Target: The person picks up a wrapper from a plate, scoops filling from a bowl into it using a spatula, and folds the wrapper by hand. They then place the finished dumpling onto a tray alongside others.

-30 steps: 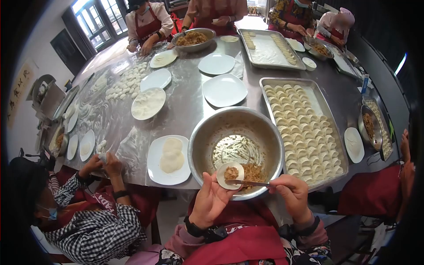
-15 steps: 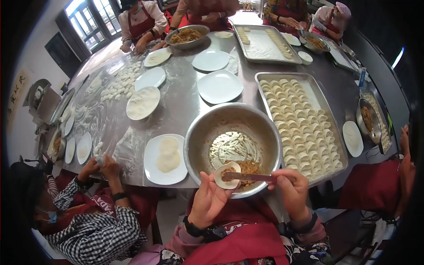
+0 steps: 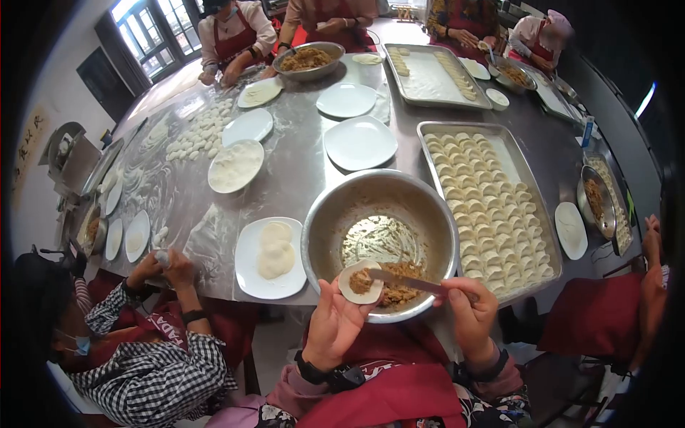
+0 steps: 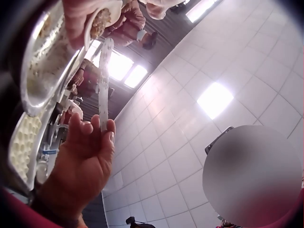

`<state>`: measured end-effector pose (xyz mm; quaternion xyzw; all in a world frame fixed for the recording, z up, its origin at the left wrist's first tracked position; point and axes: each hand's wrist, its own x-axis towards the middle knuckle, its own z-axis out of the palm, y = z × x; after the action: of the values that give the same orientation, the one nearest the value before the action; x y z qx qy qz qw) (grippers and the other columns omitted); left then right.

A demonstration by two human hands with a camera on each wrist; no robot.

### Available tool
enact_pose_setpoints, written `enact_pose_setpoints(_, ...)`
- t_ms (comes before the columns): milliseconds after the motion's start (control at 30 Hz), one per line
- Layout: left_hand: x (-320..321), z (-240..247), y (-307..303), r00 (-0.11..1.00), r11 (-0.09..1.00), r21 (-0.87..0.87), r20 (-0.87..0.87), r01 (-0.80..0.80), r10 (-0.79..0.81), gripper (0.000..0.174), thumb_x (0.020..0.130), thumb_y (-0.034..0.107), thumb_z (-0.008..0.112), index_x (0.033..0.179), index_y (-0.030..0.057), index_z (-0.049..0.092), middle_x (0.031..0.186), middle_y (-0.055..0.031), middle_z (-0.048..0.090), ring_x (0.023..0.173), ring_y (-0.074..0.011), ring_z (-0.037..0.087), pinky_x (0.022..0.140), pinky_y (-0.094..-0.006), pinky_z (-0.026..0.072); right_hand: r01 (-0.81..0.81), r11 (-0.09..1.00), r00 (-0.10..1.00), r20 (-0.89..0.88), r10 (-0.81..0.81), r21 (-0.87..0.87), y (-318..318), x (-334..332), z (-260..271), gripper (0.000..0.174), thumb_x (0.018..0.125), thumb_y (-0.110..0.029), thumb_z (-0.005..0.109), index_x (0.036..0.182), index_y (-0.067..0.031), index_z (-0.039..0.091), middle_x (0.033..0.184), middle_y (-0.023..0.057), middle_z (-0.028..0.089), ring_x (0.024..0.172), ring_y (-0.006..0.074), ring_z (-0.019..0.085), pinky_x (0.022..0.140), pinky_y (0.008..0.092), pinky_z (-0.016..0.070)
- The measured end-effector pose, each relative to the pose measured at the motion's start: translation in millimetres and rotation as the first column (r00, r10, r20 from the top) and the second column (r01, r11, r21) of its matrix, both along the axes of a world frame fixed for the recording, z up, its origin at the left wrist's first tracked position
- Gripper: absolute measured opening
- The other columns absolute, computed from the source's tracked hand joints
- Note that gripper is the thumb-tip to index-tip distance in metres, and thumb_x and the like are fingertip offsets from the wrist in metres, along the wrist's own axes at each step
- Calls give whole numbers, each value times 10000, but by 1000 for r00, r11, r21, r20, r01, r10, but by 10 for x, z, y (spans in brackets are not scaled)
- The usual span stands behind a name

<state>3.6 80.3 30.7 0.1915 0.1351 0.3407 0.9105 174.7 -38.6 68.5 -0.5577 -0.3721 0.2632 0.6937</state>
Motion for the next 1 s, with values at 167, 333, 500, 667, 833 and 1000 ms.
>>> enact_pose_setpoints(167, -14, -29, -2, 1000, 999, -38, -28, 12, -13, 734, 917, 564, 366, 1363, -13, 291, 1370, -164, 405, 1273, -270, 397, 1068, -425, 321, -120, 980, 633, 773, -49, 160, 96, -10, 66, 235, 745, 10, 615, 975, -19, 654, 845, 119, 638, 757, 282, 637, 720, 348, 523)
enact_pose_setpoints(333, 9, 4, 22, 1000, 1000, -18, 8, 15, -15, 741, 915, 570, 364, 1366, -13, 284, 1380, -168, 392, 1280, -273, 388, 1081, -429, 299, -231, 969, 372, 928, 9, 83, 69, -68, 7, 268, 710, -92, 640, 977, -73, 664, 925, 107, 634, 777, 221, 631, 757, 396, 517)
enact_pose_setpoints(500, -23, 33, 93, 1000, 1000, -1, 4, -11, 11, 731, 922, 560, 362, 1366, -15, 282, 1381, -168, 389, 1285, -277, 382, 1078, -427, 308, -227, 966, 377, 926, -32, 125, -6, -72, 105, 241, 715, -129, 659, 950, -77, 672, 889, 88, 644, 757, 208, 629, 754, 382, 517)
enact_pose_setpoints(667, -153, 24, 151, 988, 993, 69, -118, -94, 102, 691, 946, 517, 349, 1374, -19, 269, 1354, -178, 416, 1245, -278, 432, 1035, -439, 372, -143, 990, 446, 893, 61, 4, -14, 181, 262, 212, 704, -55, 678, 915, -49, 658, 838, 83, 638, 730, 251, 609, 724, 393, 488)
enact_pose_setpoints(833, -205, 59, 179, 985, 997, 77, -174, 24, -10, 607, 983, 428, 333, 1354, -52, 309, 1331, -164, 448, 1209, -275, 478, 991, -423, 429, -159, 961, 431, 860, 274, -226, 35, 344, -50, 205, 675, -45, 683, 875, -59, 637, 785, 68, 611, 722, 252, 576, 722, 370, 449)
enact_pose_setpoints(1000, -128, 217, 124, 972, 985, 93, -202, 144, -123, 569, 987, 403, 352, 1350, -35, 329, 1320, -158, 459, 1198, -252, 491, 955, -411, 464, 95, 948, 337, 906, 257, -304, 23, 317, -9, 273, 645, -80, 714, 907, -82, 641, 992, 94, 584, 939, 278, 539, 810, 416, 414)
